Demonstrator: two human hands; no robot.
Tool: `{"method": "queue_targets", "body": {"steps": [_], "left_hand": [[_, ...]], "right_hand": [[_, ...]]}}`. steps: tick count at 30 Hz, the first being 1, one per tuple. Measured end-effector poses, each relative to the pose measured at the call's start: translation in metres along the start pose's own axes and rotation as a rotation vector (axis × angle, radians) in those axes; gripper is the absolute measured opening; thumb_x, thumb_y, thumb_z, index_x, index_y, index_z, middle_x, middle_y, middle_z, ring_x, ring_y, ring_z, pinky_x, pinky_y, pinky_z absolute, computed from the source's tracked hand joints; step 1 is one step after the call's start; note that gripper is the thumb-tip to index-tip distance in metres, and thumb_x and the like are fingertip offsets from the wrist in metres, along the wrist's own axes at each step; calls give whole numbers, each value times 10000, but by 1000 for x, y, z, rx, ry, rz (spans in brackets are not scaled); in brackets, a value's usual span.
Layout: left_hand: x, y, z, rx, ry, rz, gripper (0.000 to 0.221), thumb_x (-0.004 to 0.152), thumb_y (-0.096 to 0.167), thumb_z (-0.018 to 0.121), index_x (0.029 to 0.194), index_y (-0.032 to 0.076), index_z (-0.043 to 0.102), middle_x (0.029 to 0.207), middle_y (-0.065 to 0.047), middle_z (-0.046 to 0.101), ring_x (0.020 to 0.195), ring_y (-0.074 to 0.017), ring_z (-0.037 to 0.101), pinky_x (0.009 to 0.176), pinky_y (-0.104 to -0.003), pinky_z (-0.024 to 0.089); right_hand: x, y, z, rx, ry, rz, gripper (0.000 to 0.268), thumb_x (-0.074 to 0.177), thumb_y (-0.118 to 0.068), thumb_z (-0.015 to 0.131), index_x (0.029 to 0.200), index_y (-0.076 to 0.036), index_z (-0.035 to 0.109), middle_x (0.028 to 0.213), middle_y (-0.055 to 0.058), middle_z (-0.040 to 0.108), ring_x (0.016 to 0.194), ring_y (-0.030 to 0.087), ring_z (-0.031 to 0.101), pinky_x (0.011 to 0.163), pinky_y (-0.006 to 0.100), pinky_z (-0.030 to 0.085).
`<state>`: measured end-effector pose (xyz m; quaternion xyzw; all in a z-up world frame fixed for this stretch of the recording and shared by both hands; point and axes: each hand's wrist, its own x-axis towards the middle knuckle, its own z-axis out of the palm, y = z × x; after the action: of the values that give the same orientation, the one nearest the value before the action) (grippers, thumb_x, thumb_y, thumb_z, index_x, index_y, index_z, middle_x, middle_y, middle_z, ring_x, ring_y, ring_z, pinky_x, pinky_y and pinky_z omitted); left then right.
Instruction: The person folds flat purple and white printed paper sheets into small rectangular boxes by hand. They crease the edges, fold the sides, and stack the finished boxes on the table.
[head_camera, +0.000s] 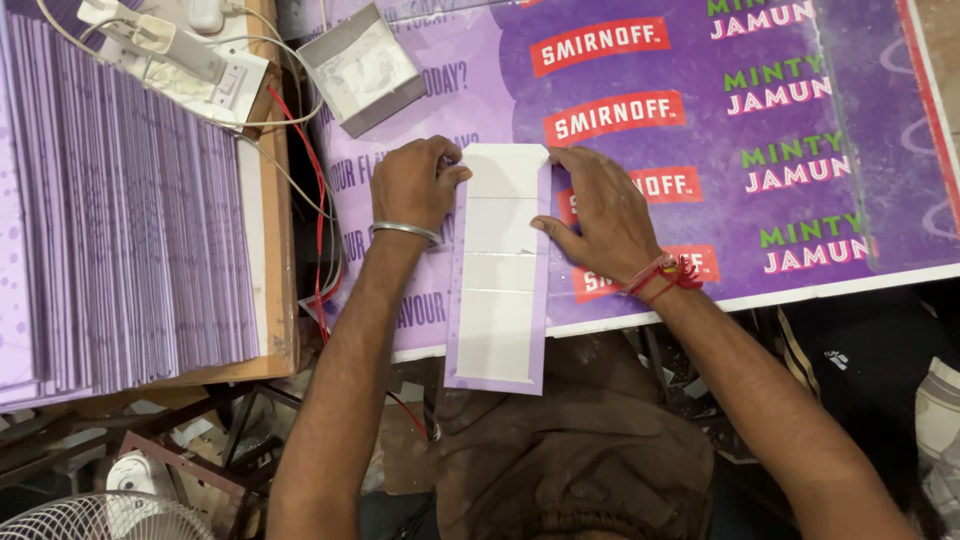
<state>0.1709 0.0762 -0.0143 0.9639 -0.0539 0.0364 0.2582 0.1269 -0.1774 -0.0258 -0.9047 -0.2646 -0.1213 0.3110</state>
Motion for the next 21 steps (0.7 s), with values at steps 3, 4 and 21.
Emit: {"method": "queue_targets", "body": {"steps": [3, 4, 21], "left_hand": [[1, 1, -1, 29, -8, -12, 222, 819, 273, 837, 947, 103, 773, 883, -88, 764, 805, -292, 725, 722, -417, 546], [2, 1, -2, 28, -6, -7, 222, 813, 272, 839, 941, 102, 774, 874, -87, 764, 801, -292, 724, 712, -417, 545], [-7, 19, 12, -48, 83, -140, 410, 829, 128, 823, 1186, 56, 635, 825, -120, 723, 769, -297, 715, 676, -414, 535]], "right_hand": [[5, 2, -3, -21, -14, -15, 827, 825, -396, 852, 1442, -12, 457, 1358, 183, 608, 1273, 377, 570, 1080, 502, 450], [8, 3, -4, -26, -25, -23, 855, 816, -404, 852, 1453, -2, 447, 1334, 174, 618, 1254, 374, 575, 1060, 505, 452], [26, 8, -4, -124, -200, 38, 927, 711, -544, 835, 1451, -99, 498, 1315, 127, 615, 1263, 314, 524, 1047, 495, 382]]}}
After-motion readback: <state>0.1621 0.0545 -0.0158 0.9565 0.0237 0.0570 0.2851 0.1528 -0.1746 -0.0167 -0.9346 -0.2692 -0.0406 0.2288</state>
